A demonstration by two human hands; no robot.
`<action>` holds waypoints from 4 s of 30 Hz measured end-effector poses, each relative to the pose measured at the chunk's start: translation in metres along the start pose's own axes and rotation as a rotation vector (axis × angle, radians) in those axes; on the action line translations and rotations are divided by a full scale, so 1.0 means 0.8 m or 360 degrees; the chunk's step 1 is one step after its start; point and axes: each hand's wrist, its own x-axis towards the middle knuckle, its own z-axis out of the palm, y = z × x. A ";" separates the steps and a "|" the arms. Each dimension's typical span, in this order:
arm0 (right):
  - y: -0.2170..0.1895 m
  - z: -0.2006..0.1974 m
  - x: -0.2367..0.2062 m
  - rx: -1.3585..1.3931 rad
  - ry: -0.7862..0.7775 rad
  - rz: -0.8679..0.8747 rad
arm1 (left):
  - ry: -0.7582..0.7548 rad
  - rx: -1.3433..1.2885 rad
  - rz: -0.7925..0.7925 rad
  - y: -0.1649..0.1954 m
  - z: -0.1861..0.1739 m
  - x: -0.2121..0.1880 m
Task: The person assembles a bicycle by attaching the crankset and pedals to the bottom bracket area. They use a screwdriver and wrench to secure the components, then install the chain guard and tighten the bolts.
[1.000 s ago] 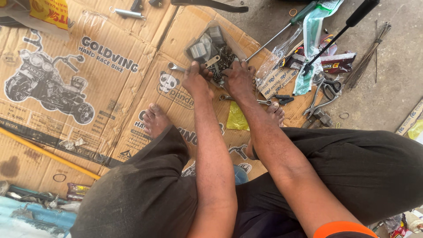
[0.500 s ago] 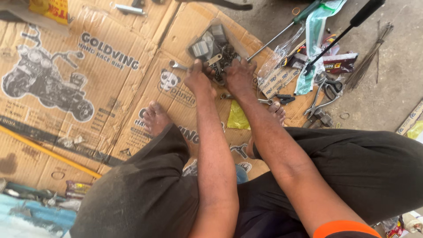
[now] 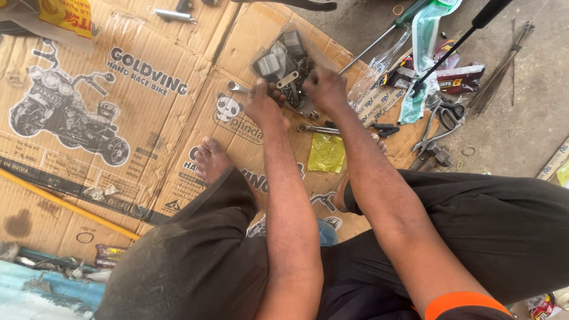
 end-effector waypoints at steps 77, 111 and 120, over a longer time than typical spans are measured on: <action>0.009 -0.002 0.003 0.1265 0.0039 0.0181 | -0.0148 -0.0178 0.0078 0.011 -0.005 0.002; 0.055 -0.108 -0.018 0.3147 0.0123 0.0006 | -0.1052 0.0444 0.0675 -0.044 0.105 -0.117; 0.180 -0.246 -0.156 0.3423 0.1033 -0.0797 | -0.1920 0.0604 0.1249 -0.117 0.175 -0.325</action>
